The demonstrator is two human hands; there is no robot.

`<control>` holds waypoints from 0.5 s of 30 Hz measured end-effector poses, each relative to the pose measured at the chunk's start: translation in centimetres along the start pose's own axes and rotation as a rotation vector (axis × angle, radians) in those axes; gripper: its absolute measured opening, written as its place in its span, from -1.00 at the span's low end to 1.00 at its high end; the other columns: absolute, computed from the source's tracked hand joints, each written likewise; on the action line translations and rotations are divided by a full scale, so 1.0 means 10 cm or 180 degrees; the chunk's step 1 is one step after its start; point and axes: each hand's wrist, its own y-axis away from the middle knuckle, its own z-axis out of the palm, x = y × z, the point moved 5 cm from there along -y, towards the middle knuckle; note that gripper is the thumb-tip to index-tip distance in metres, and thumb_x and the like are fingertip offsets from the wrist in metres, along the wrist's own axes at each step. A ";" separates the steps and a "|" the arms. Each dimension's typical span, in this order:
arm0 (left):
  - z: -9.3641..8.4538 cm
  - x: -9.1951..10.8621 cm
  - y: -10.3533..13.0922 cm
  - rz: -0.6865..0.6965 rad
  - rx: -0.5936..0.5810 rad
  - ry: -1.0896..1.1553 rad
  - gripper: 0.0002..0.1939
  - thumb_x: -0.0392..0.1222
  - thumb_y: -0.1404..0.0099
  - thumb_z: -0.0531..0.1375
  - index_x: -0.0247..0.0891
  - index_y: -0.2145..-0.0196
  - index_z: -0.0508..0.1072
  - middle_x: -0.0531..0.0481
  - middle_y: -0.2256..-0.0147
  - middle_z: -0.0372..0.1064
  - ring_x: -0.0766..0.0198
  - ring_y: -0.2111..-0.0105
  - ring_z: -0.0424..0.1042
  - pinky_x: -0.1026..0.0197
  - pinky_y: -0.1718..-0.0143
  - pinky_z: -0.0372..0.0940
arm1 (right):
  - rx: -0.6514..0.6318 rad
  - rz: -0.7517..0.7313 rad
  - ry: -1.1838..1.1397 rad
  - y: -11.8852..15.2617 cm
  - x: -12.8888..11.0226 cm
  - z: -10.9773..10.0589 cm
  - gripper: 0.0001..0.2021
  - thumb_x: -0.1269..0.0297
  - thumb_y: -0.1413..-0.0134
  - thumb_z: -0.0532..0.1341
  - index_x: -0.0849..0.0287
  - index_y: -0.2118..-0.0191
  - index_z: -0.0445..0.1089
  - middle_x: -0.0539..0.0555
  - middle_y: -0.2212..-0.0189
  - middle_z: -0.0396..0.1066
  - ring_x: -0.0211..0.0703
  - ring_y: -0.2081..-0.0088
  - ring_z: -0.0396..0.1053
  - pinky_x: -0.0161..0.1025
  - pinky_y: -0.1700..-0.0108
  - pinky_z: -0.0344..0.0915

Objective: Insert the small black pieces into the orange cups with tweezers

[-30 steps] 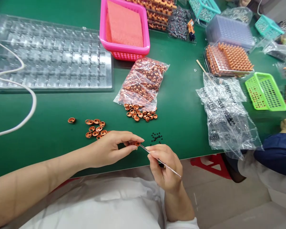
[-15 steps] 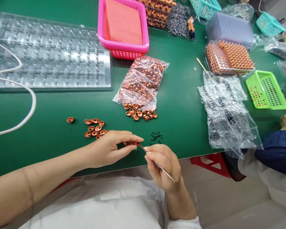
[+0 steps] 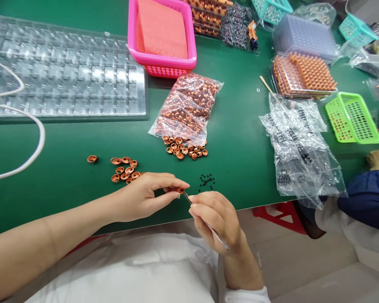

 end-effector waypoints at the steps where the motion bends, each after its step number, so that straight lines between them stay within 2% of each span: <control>1: 0.00 0.00 0.00 0.0000 -0.0006 0.0006 -0.68 -0.22 -0.39 0.14 -0.27 0.01 0.63 -0.07 0.22 0.62 0.23 0.29 0.56 0.26 0.25 0.42 | 0.0012 -0.0025 0.0000 0.00 -0.01 0.00 -0.59 0.61 -0.19 0.25 0.14 -0.12 0.42 0.18 0.09 0.62 -0.05 0.13 0.62 -0.06 0.16 0.63; 7: 0.01 -0.01 -0.01 0.0011 -0.0020 0.0002 -0.66 -0.21 -0.40 0.14 -0.32 0.00 0.63 -0.09 0.23 0.61 0.23 0.30 0.55 0.25 0.25 0.41 | 0.0091 0.0090 0.0042 0.01 -0.01 0.00 -0.58 0.61 -0.21 0.26 0.09 -0.12 0.42 0.15 0.09 0.62 -0.06 0.13 0.62 -0.05 0.17 0.64; 15: 0.01 -0.01 0.00 0.0004 0.0008 0.0016 -0.68 -0.22 -0.40 0.15 -0.28 0.01 0.63 -0.08 0.21 0.62 0.23 0.29 0.56 0.25 0.24 0.42 | 0.0092 0.0082 -0.0003 0.02 0.01 0.00 -0.60 0.56 -0.23 0.26 0.06 -0.13 0.41 0.13 0.11 0.63 -0.05 0.15 0.64 -0.05 0.19 0.65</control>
